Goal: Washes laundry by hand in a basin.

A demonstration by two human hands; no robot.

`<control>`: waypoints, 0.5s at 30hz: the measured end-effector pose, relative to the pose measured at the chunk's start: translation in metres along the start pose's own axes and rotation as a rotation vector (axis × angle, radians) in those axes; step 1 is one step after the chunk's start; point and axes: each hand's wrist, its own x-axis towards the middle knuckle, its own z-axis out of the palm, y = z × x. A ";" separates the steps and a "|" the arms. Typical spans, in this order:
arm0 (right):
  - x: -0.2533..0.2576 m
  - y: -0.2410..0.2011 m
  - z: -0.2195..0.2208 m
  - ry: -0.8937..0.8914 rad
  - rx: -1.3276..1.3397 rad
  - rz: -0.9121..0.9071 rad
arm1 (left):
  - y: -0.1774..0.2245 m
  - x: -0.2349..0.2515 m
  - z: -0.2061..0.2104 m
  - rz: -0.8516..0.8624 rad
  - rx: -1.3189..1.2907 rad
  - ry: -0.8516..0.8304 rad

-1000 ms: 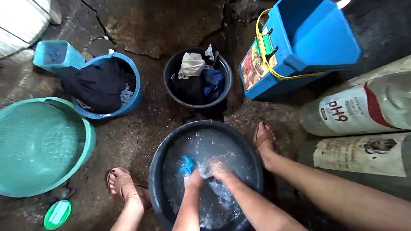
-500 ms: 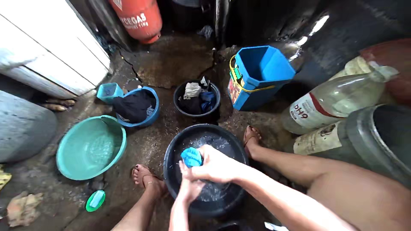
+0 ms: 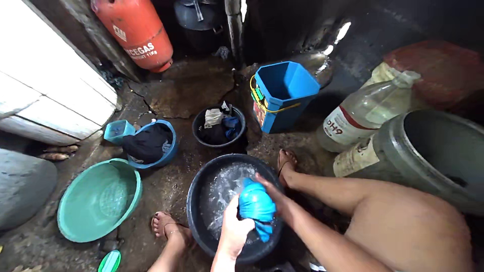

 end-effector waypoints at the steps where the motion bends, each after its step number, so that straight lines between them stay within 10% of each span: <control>1: 0.005 0.006 0.004 -0.118 0.067 -0.055 | -0.009 -0.004 -0.001 -0.031 -0.157 0.026; 8: -0.014 -0.026 0.076 0.145 -0.046 -0.231 | -0.027 -0.004 -0.004 -0.222 -0.695 0.428; 13: -0.048 -0.001 0.118 0.055 -0.932 -0.875 | -0.046 0.000 -0.037 -0.248 -0.787 -0.108; 15: -0.053 0.014 0.127 -0.023 -1.212 -1.295 | 0.028 0.015 0.012 -0.551 -0.352 0.362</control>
